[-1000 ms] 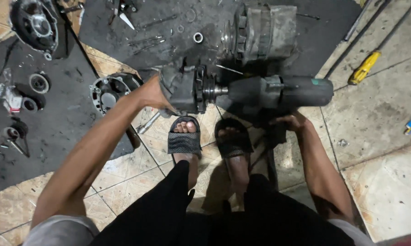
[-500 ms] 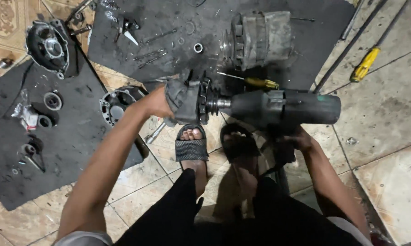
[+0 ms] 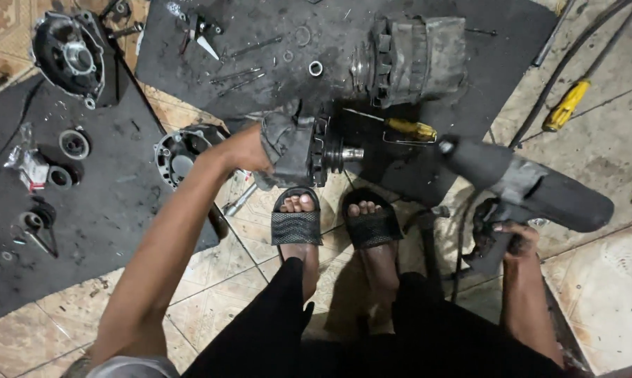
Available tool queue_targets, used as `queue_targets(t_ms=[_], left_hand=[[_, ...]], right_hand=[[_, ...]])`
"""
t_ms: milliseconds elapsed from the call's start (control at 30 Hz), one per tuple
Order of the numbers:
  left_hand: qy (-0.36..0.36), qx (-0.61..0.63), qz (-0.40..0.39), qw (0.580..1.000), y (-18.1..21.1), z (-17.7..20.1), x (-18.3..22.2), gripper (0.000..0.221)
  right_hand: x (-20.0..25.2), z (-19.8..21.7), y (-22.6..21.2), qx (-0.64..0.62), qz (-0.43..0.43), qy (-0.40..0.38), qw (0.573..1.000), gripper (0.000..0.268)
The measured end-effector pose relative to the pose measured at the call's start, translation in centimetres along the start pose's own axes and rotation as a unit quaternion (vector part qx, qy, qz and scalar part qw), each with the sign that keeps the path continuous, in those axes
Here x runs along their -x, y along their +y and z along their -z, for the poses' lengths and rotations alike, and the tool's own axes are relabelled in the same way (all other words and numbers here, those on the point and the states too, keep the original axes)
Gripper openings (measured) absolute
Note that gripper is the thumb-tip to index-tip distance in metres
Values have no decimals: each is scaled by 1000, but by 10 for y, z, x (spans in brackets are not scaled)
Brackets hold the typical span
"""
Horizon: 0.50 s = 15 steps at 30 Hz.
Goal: The person assembles a mechanical component by hand, aligning and pressing parts together. They then use a power impact wrench to tighten a fastener on the assembly and inspect the result.
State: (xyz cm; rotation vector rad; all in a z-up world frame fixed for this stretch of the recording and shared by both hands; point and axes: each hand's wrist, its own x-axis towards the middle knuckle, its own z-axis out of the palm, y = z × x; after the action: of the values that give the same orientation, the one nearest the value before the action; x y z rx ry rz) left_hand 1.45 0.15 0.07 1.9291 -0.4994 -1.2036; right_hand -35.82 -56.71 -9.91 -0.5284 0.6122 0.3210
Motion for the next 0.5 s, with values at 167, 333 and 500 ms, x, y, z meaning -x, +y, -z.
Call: queue_targets(t_ms=[167,333,500], left_hand=[[17,-125,-96,987,3,-3,-1,53],[82,-20,-34,996,5,-17,21,137],[98,-16,-7,995,59,-20,50,150]], right_hand=[[-36,140,12,217,88,237,943,21],[-68,-71,-6,155,40,275,948,19],[-56,-68,-7,309,13,382,871,80]])
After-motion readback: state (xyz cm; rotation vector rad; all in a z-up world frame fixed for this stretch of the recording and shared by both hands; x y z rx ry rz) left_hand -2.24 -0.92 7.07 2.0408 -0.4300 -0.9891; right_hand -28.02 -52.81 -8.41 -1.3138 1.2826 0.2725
